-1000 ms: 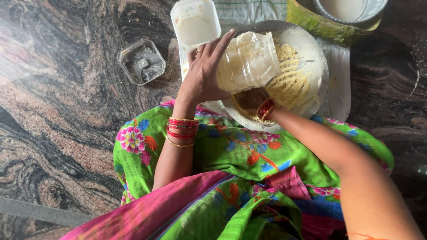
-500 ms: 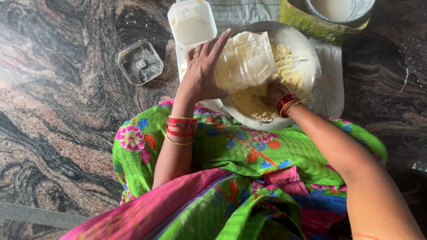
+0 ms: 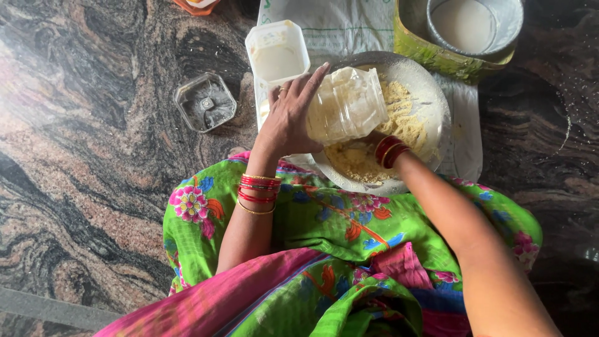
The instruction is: The person sits on the floor and sifts a yellow grain-like substance through a metal sieve into a larger metal bowl. They then pour the sifted material into a plastic container and scrape the remaining contents from the bowl into the container.
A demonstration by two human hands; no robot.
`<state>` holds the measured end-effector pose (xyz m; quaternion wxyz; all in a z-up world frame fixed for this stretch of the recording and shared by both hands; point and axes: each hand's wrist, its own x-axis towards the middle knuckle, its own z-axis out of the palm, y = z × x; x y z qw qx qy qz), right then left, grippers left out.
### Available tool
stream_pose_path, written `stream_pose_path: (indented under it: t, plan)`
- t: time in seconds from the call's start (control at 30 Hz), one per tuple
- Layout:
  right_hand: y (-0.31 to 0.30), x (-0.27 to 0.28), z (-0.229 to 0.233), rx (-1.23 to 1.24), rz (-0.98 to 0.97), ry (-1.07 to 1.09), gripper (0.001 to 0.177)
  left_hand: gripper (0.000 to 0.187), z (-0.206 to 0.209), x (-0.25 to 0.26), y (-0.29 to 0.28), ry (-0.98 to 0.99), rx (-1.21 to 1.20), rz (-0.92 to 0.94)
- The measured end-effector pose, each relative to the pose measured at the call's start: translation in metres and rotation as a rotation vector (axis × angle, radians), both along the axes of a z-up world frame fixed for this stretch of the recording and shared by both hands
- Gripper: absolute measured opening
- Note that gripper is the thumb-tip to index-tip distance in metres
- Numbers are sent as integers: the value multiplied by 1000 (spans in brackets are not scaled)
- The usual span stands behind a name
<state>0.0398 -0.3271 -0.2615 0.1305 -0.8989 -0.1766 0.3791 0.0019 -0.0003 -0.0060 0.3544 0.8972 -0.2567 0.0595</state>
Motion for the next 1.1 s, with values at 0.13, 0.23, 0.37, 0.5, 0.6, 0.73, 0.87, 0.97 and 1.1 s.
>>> stream_pose_path:
  t: [0.13,0.23,0.37,0.5,0.6,0.73,0.87,0.97,1.1]
  plan:
    - [-28,15,48,78,-345,105,41,150,3,0,0,4,3,7]
    - [-45,23,106,487,-1000,283,37,149,2,0,0,2,3,1]
    - [-55,32,170,853,-1355,282,36,149,1,1,-1,2,6,-9]
    - [-36,54,195,534,-445,-66,40,151,2,1,-2,-18,6,-11]
    - [-11,70,201,314,3,-195,43,150,3,-1,2,-9,-6,-2]
    - [-8,71,228,451,-3,-205,38,147,2,-2,5,4,-29,1]
    - [-39,26,243,502,-485,-73,41,147,-2,1,5,-8,-25,-2]
    - [-48,4,203,204,-596,-104,46,149,-5,3,2,-46,-17,-13]
    - [-51,9,119,-359,-219,-526,54,151,-7,3,-2,-34,15,-6]
